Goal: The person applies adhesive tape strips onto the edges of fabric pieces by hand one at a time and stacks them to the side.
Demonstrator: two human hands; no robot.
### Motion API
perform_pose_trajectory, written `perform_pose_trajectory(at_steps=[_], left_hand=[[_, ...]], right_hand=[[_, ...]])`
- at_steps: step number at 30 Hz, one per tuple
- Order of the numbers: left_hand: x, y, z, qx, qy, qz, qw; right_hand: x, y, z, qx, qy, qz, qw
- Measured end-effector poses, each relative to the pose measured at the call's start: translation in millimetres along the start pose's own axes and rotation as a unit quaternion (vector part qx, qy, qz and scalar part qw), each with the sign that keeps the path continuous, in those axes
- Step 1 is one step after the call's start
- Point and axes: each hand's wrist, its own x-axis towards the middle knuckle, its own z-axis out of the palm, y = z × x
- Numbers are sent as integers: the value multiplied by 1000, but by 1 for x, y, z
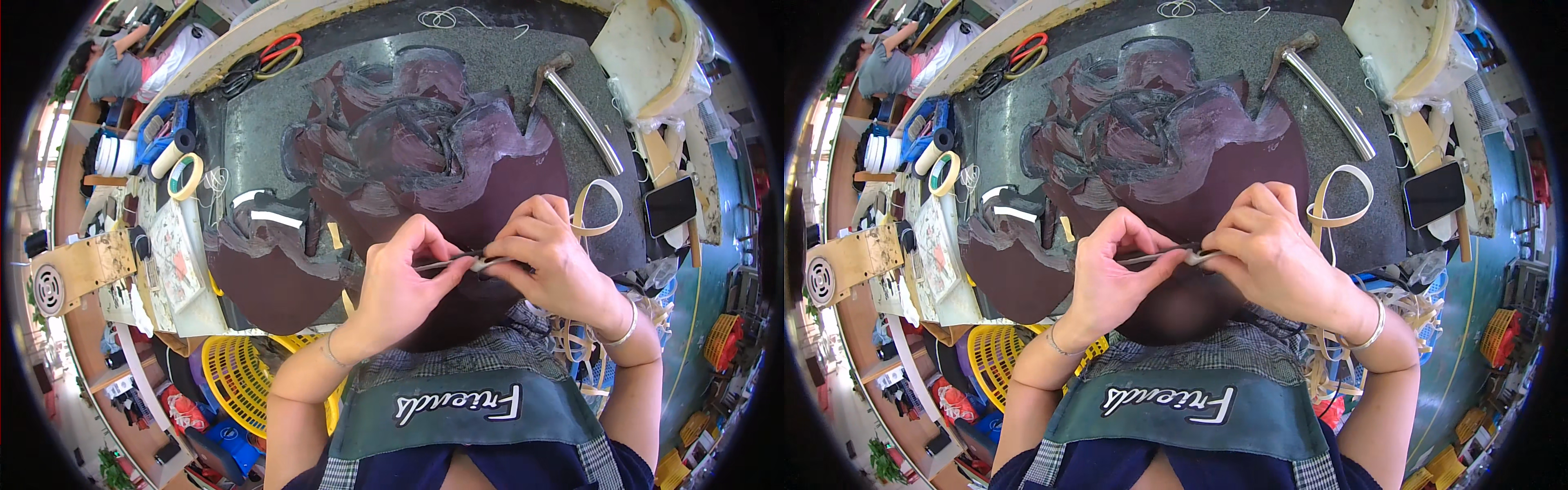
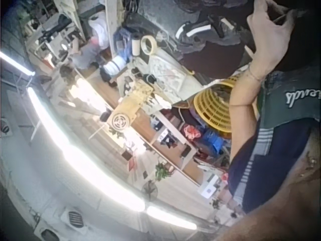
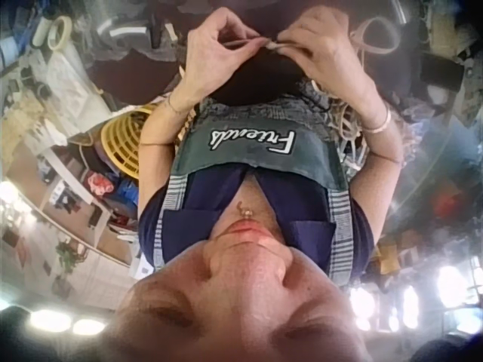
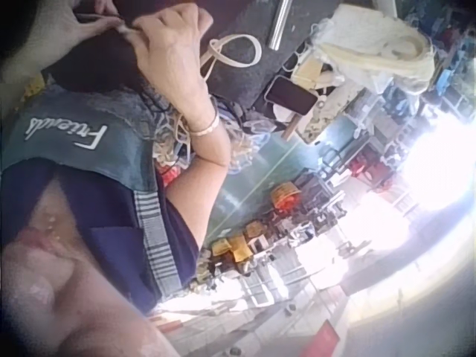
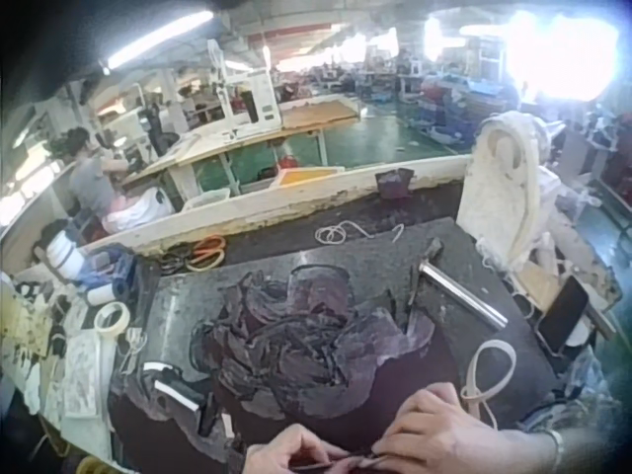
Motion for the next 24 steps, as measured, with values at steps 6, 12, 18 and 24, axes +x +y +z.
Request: perform_pose_trajectory(at_steps=[6,12,18,24], left_hand=[[-2,20,9,23,62,15,998],[-40,44,-14,-19,91,53,994],[-40,56,-59,62,253,31,965],[-7,61,-99,540,365,135,747]], right_hand=[[-9,-28,5,-194,79,-140,968],[-11,-42,6,-155,195,-165,954],[-9,-39,-1,-157,256,-203,932],[-13,-31,-10,-185,233,-151,943]])
